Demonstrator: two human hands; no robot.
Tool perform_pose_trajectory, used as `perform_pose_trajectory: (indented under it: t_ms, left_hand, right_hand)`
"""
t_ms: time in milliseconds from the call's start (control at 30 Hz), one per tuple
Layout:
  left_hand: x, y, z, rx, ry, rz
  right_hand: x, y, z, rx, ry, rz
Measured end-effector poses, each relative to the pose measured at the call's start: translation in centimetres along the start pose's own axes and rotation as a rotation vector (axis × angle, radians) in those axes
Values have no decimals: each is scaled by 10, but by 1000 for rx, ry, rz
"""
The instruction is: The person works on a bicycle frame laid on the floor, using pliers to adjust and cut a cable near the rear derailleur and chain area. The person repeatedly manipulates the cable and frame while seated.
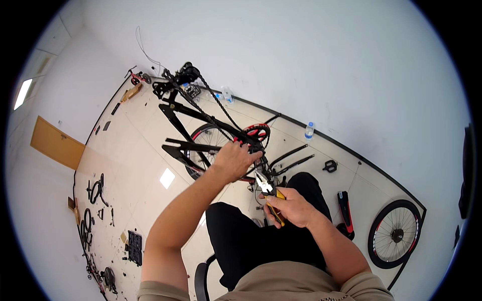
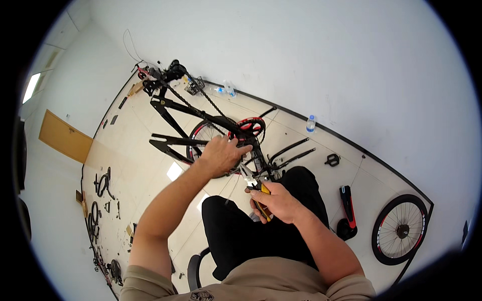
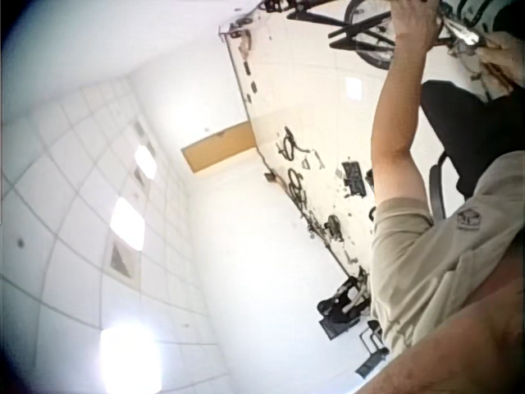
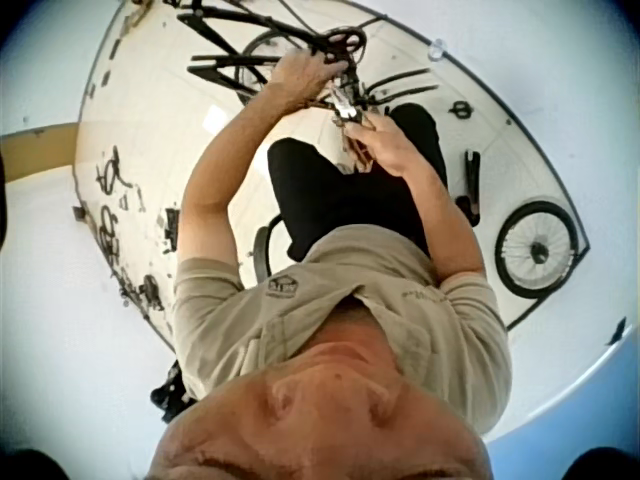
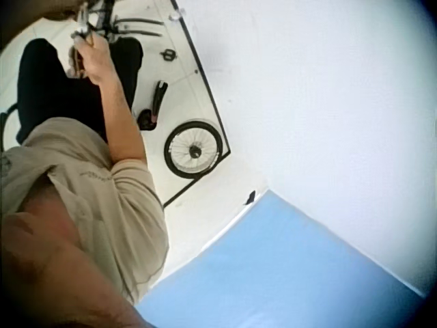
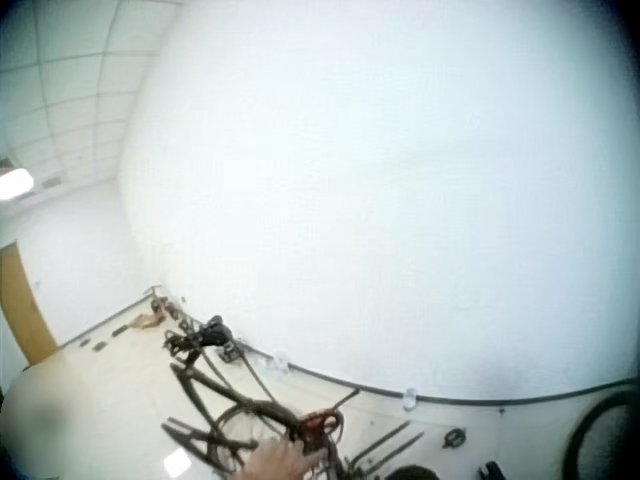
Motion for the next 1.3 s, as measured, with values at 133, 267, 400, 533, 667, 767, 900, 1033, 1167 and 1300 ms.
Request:
perform_pose_trajectory:
  t_ms: [133,267,400,533,667,767,900,1033,1167,1300]
  left_hand:
    - [-4,-4,7,-96,-146,-52]
    - [10,-5,10,-136,-198,-141]
    - [14,-10,14,-77,-275,-304]
    - [5,-6,15,-32,-173,-313]
    - [5,1,19,50,-70,-358]
    - [6,0,15,35,55,-347]
    - [15,-6,-1,-164,354,-468]
    - [17,-1,-18,31,339,-550]
    - [5,-1,-28,348,268,-782]
    - [-23,5,-35,764,-24,-1280]
  right_hand:
    - [10,8,-6,-19,25,-152]
    - [15,5,-9,-6,49,-307]
    - [19,-1,-10,-63,115,-474]
    - [20,1,-8,65,182,-698]
    - [15,5,-6,229,220,-810]
    - [10,6,-4,277,218,-807]
    - [-2,7,-6,272,247,-761]
    - [-2,13,-5,281,272,-783]
    - [-1,12,-4,276,279,-755]
    - [-2,15,0,287,273,-835]
Point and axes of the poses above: each hand's wrist, its own z-axis towards the middle knuckle, its own x-axis out of the back of the hand, y = z × x, the point moved 2 cm from there along z, towards the middle knuckle, and after that the axes turned 9 degrees about z, right-handed, at the moved point
